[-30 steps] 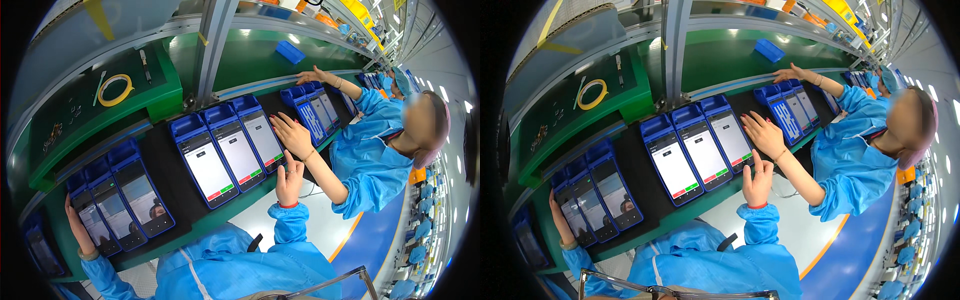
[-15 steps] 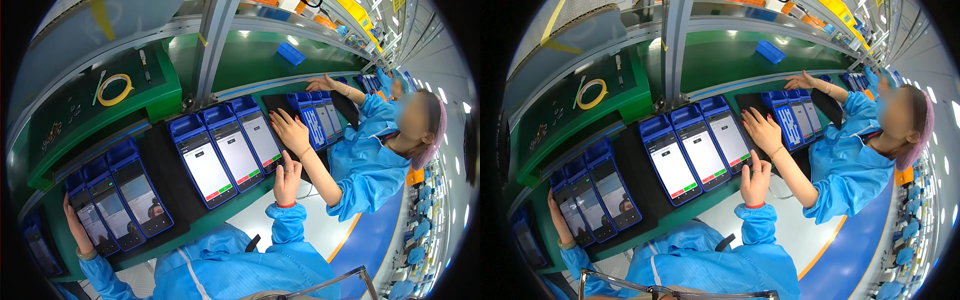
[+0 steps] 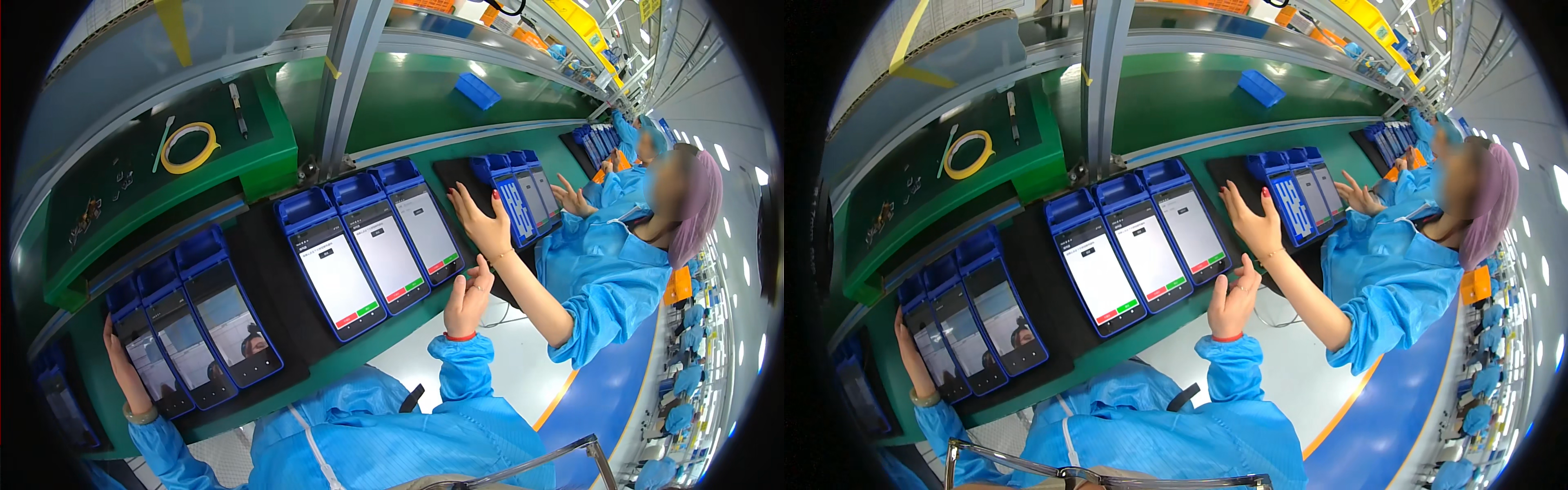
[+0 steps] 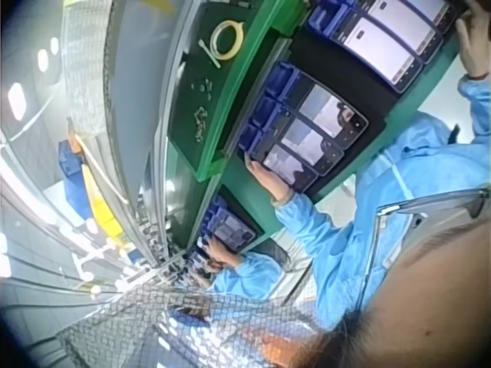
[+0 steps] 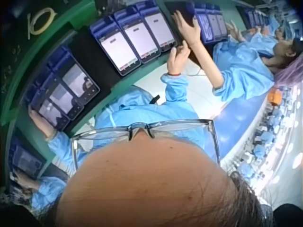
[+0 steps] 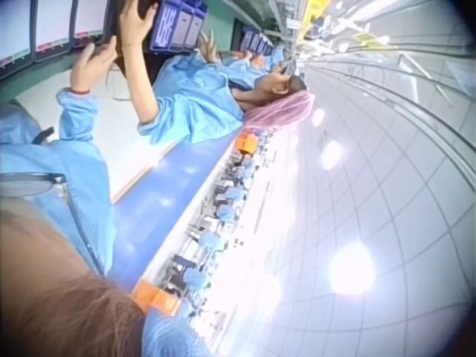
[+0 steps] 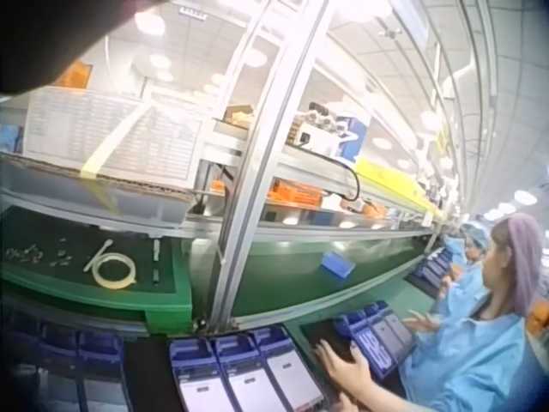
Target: The person tests handheld terminal devices by tapping and swiping on their touchscreens to run display and camera checks, then passes trays of devices down the assembly line table.
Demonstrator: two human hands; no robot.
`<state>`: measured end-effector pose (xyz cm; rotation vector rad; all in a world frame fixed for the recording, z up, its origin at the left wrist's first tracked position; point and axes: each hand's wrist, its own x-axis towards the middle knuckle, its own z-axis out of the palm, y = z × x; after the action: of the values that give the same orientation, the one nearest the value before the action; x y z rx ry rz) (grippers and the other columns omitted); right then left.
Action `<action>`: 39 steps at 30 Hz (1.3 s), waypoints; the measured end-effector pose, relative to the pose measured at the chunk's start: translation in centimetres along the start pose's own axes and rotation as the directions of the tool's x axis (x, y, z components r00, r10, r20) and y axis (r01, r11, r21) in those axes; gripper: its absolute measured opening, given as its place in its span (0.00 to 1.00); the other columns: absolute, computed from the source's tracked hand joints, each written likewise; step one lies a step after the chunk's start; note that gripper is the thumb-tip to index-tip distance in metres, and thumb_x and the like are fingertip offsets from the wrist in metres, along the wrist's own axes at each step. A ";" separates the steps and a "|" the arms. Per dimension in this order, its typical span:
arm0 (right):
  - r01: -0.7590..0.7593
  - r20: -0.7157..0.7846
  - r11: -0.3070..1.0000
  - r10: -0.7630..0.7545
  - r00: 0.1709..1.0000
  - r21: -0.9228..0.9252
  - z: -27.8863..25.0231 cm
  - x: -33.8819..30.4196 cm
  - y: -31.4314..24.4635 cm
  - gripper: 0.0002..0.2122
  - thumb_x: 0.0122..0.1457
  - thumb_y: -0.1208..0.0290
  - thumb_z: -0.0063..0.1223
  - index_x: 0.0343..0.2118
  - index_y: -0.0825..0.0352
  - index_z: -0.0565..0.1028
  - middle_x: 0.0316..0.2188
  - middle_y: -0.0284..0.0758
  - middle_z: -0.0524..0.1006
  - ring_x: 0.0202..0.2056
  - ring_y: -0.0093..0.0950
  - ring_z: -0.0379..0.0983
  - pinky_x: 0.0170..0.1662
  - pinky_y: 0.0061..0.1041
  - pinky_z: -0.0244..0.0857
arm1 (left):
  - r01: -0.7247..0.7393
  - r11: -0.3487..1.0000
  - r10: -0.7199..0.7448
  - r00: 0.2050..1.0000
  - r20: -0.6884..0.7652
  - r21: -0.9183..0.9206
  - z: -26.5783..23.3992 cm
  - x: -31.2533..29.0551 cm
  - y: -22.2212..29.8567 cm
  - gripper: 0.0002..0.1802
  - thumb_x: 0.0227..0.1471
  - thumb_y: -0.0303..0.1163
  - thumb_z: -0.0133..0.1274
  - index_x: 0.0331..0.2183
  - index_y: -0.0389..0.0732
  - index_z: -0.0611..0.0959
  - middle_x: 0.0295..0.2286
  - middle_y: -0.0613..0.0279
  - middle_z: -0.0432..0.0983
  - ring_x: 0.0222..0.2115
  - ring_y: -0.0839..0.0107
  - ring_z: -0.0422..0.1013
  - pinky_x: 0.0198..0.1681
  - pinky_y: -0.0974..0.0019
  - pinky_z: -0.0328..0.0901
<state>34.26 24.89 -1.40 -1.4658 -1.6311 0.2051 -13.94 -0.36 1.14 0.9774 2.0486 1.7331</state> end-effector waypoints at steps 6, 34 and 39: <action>0.093 -0.167 0.994 -0.083 0.983 0.055 2.3 -1.1 1.6 0.22 0.57 0.69 0.42 0.53 0.73 0.61 0.36 0.37 0.63 0.29 0.25 0.58 0.35 0.24 0.57 | 0.000 0.999 0.001 1.000 0.009 -0.039 0.5 0.0 0.0 0.26 0.61 0.43 0.32 0.55 0.37 0.63 0.51 0.57 0.62 0.52 0.68 0.60 0.56 0.68 0.52; 0.409 0.050 0.912 -0.409 0.911 -0.004 1.8 -3.5 -0.8 0.16 0.42 0.67 0.54 0.37 0.61 0.79 0.38 0.38 0.64 0.35 0.33 0.60 0.41 0.31 0.58 | -0.028 0.998 0.028 1.000 0.003 -0.050 0.8 -0.4 0.5 0.27 0.61 0.44 0.33 0.55 0.37 0.63 0.52 0.58 0.62 0.52 0.68 0.59 0.56 0.68 0.52; 0.524 0.107 0.849 -0.529 0.842 0.070 1.6 -4.8 -4.1 0.18 0.38 0.61 0.54 0.36 0.56 0.80 0.36 0.35 0.66 0.37 0.33 0.61 0.43 0.33 0.54 | 0.013 0.994 -0.013 1.000 -0.005 -0.109 0.8 -0.2 0.3 0.27 0.61 0.44 0.33 0.55 0.37 0.63 0.51 0.58 0.62 0.52 0.69 0.59 0.56 0.69 0.52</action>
<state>29.70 20.34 -2.07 -0.9352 -2.0543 0.0110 -13.17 0.10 1.22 0.9250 1.9366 1.8218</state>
